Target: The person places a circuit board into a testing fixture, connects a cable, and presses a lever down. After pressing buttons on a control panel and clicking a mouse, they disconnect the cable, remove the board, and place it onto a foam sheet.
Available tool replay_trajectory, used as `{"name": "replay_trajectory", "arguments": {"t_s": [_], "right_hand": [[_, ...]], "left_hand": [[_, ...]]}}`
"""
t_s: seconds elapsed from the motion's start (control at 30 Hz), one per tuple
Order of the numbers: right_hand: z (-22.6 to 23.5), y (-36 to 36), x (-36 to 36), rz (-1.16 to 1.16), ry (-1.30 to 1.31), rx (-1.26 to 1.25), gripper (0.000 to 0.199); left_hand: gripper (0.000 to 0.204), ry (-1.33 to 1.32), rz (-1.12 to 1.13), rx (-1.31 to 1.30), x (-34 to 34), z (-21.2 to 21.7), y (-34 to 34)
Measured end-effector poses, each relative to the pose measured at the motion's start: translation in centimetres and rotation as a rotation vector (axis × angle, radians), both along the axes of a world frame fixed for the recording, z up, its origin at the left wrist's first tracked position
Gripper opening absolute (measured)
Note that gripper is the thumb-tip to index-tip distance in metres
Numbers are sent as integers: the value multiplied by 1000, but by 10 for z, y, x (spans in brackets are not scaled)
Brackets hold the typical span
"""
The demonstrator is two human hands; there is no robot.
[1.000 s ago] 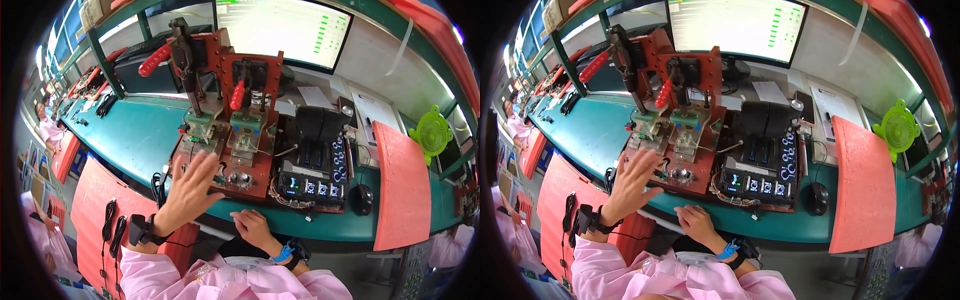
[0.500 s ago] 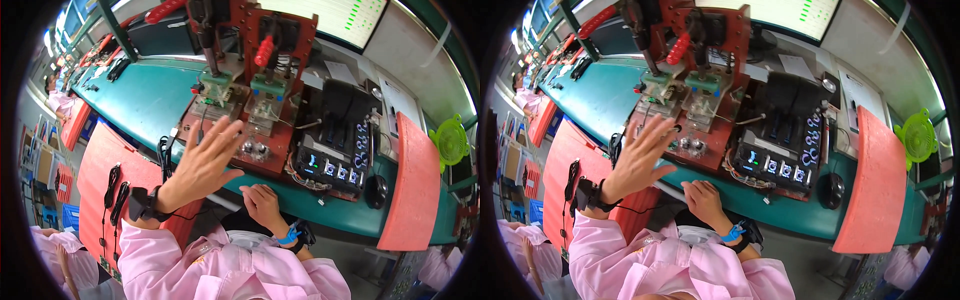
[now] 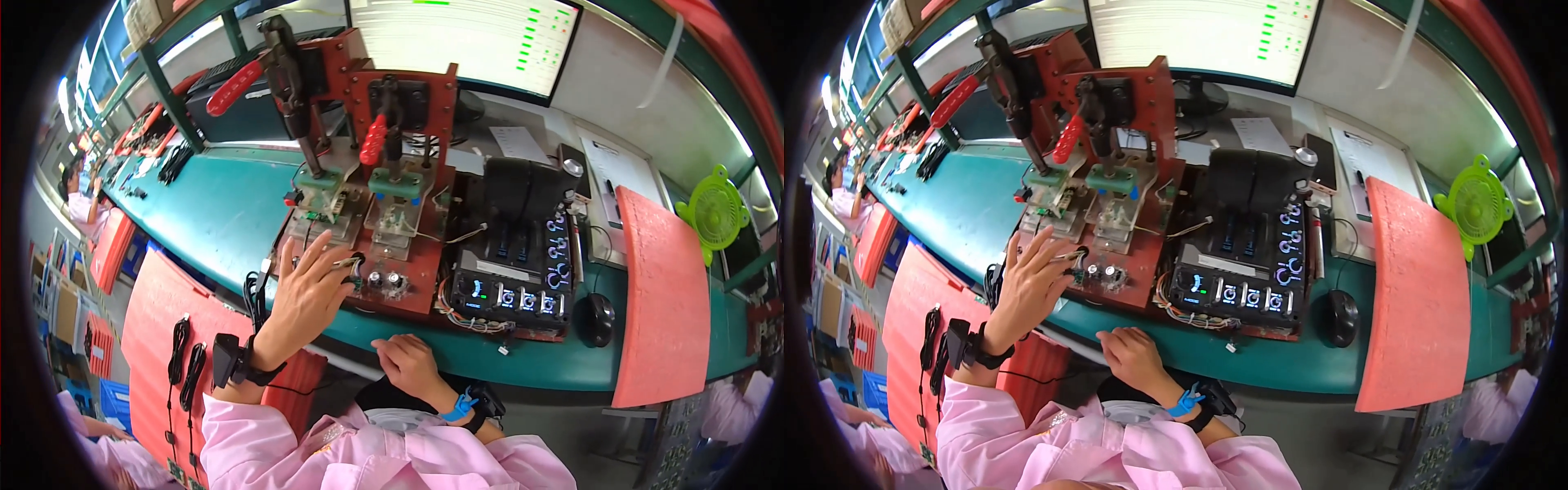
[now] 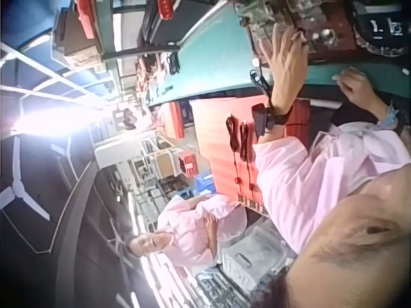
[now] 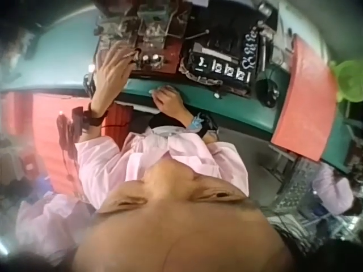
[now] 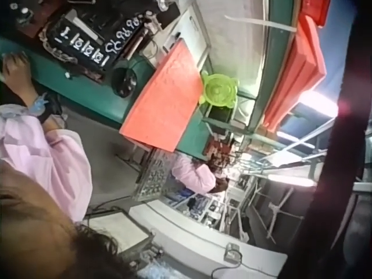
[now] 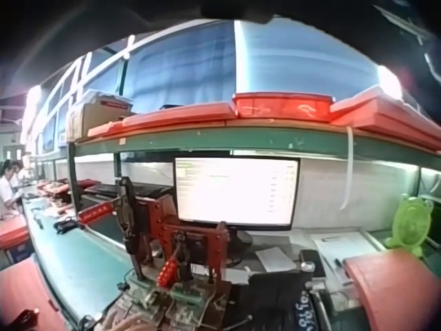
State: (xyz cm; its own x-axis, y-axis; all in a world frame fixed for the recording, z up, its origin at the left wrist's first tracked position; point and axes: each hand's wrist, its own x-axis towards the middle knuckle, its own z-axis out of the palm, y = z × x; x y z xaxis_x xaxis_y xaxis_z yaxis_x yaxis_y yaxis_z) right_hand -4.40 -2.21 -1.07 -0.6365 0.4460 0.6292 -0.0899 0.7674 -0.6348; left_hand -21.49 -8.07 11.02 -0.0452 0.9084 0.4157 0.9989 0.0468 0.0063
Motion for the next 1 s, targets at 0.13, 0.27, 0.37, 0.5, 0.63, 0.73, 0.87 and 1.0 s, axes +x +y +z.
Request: {"name": "replay_trajectory", "arguments": {"t_s": [0.13,0.27,0.37,0.5,0.63,0.73,0.87,1.0], "right_hand": [[0,0,0,-3,22,-8,17],[-1,1,3,8,2,-5,16],[-3,1,3,43,-27,16,15],[-3,-2,3,34,-29,10,15],[-4,-1,3,26,-26,-7,14],[-1,3,3,18,-19,8,14],[0,0,2,34,-23,23,15],[-1,0,1,11,2,20,15]], "left_hand": [[17,-12,8,9,4,0,-3],[13,-71,52,-9,-8,4,-4],[10,-122,60,-9,-14,0,2],[7,-139,2,-1,-8,0,11],[8,-50,-37,-5,-2,1,3],[8,-39,-43,-15,-6,1,-3],[9,-150,82,-41,-15,4,-5],[8,-192,17,-28,-17,3,10]]}}
